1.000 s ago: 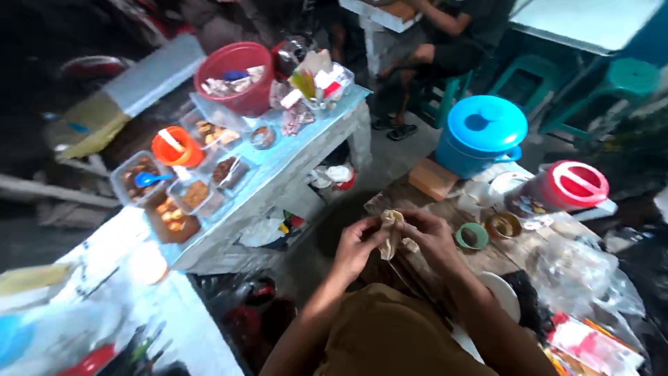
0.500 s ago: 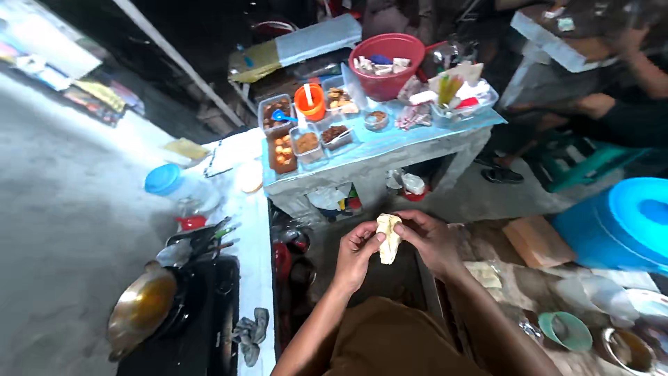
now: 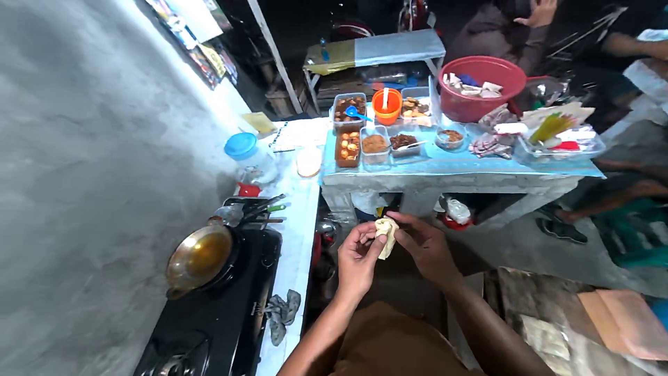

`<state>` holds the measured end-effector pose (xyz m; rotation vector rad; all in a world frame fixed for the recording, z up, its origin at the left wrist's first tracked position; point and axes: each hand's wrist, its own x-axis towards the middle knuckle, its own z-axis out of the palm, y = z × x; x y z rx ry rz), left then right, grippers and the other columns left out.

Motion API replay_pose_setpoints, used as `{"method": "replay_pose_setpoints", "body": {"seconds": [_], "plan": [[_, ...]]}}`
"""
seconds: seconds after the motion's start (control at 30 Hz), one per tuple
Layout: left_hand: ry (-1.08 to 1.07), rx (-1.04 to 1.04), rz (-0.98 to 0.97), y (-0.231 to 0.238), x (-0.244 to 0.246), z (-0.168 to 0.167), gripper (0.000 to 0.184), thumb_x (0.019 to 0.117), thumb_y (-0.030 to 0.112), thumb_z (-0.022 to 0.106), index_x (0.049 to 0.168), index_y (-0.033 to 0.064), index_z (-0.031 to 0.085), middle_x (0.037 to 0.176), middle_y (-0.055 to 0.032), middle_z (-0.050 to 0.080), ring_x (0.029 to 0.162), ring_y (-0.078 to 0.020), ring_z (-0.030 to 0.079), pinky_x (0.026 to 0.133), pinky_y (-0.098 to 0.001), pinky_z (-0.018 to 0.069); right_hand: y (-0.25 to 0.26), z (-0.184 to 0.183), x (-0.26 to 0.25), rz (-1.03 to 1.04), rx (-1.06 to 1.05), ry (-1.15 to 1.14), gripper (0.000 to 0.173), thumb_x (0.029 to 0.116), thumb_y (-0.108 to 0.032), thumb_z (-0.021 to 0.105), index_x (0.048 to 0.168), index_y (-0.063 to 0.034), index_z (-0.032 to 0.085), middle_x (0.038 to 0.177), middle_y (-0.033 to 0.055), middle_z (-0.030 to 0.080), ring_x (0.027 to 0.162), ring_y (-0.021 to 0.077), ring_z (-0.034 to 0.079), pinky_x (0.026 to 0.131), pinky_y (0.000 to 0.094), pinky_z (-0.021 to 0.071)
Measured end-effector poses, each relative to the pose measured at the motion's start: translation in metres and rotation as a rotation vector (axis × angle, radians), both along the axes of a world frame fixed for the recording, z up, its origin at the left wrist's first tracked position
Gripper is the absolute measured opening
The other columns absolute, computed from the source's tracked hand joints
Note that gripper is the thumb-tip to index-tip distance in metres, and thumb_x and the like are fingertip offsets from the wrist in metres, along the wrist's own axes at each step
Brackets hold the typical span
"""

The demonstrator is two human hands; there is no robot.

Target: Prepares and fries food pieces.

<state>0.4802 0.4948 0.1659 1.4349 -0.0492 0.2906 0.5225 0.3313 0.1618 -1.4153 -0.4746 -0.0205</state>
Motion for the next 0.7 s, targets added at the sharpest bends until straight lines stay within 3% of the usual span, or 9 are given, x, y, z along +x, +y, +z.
{"method": "replay_pose_setpoints", "body": {"seconds": [0.13,0.23,0.37,0.53,0.7], "plan": [[-0.007,0.042,-0.013,0.02,0.005,0.002,0.039,0.0974,0.001,0.064,0.134,-0.0089,0.057,0.115,-0.0155,0.071,0.101,-0.021,0.071,0.089,-0.0349,0.0609,0.018,0.002,0.009,-0.007,-0.017,-0.028,0.034,0.097,-0.012,0.071,0.128,0.0028,0.066,0.119,0.0116,0.073,0.102,0.0189,0.073,0.087,0.0342,0.0642],[-0.006,0.034,-0.01,0.023,0.008,0.002,0.034,0.0995,0.0,0.057,0.132,-0.0075,0.059,0.114,-0.0159,0.071,0.101,-0.0222,0.07,0.087,-0.0359,0.0603,0.022,0.001,0.013,-0.023,-0.002,-0.032,0.036,0.0942,-0.011,0.074,0.126,0.0029,0.066,0.113,0.0116,0.074,0.098,0.0195,0.073,0.085,0.0342,0.0645],[0.044,-0.163,-0.025,0.013,0.01,-0.002,0.033,0.0994,0.0,0.055,0.132,-0.0076,0.056,0.117,-0.0203,0.067,0.104,-0.0271,0.068,0.089,-0.0409,0.0595,0.013,0.003,0.017,-0.026,-0.006,-0.044,0.038,0.0943,-0.011,0.074,0.128,0.0029,0.065,0.115,0.012,0.073,0.102,0.0212,0.073,0.087,0.0355,0.0643],[-0.008,-0.276,0.038,-0.008,0.01,-0.001,0.036,0.0998,-0.001,0.058,0.135,-0.0097,0.053,0.125,-0.0256,0.066,0.115,-0.0332,0.066,0.099,-0.0453,0.0561,-0.006,0.007,0.019,-0.029,0.027,-0.043,0.04,0.093,-0.008,0.074,0.13,0.0047,0.063,0.119,0.0138,0.072,0.104,0.0226,0.072,0.09,0.0367,0.0638],[-0.019,-0.365,0.07,-0.024,0.011,0.001,0.04,0.1011,-0.001,0.055,0.139,-0.0096,0.048,0.125,-0.0264,0.065,0.113,-0.0323,0.067,0.094,-0.042,0.0583,-0.017,0.008,0.019,-0.075,0.093,-0.047,0.04,0.0931,-0.005,0.073,0.13,0.0064,0.061,0.121,0.0139,0.071,0.106,0.021,0.072,0.089,0.0345,0.0634]]}}
